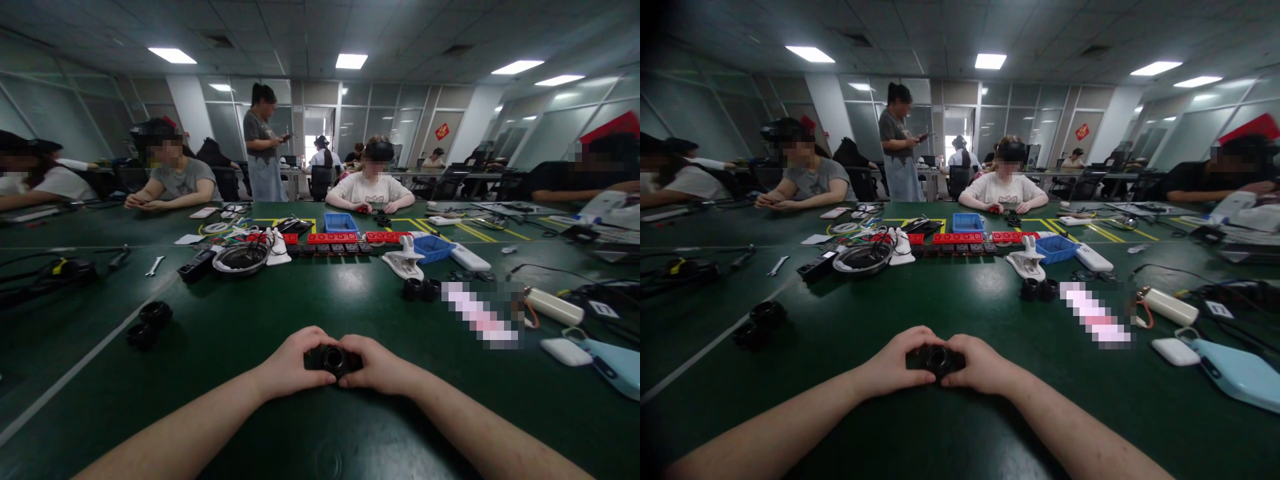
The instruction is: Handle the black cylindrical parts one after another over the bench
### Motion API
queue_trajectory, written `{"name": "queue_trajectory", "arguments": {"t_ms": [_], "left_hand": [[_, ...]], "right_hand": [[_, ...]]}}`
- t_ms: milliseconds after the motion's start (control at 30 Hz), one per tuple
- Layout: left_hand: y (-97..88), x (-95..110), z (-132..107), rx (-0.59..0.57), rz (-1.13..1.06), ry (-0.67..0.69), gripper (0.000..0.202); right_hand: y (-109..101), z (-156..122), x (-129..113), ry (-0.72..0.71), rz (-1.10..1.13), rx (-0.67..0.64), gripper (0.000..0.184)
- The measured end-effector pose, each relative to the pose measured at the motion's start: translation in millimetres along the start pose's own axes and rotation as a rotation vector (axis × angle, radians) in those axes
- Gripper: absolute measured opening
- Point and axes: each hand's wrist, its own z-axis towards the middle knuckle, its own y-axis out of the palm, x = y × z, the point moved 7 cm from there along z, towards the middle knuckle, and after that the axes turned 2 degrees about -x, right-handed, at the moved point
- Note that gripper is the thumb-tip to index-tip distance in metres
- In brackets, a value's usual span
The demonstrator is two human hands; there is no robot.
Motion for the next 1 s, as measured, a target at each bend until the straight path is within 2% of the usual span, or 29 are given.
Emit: {"name": "queue_trajectory", "arguments": {"t_ms": [133, 333, 433, 533, 667, 767, 867, 1000], "left_hand": [[1.1, -2, 0, 0.002, 0.034, -0.041, 0.041], [4.7, -2, 1, 0.038, 0.032, -0.102, 0.037], [6.7, -2, 0, 0.094, 0.037, -0.168, 0.034], [5.8, -3, -2, 0.184, 0.053, -0.238, 0.03], [3.6, -4, -3, 0.235, 0.072, -0.262, 0.029], [2.5, -5, -1, 0.197, 0.073, -0.217, 0.03], [2.1, -5, 0, 0.128, 0.059, -0.14, 0.033], [2.4, -3, 1, 0.036, 0.027, -0.064, 0.037]], "right_hand": [[1, 2, 1, 0.002, 0.004, -0.025, 0.029], [2, 2, 9, 0.106, 0.01, -0.013, 0.034], [2, 2, 5, 0.161, -0.09, 0.05, 0.037], [2, 1, 2, 0.238, -0.254, 0.167, 0.038], [5, 1, -4, 0.231, -0.414, 0.285, 0.035], [5, 2, -5, 0.125, -0.33, 0.254, 0.046], [3, 1, -5, -0.001, -0.161, 0.154, 0.057], [-1, 0, -2, -0.045, 0.023, 0.013, 0.046]]}}
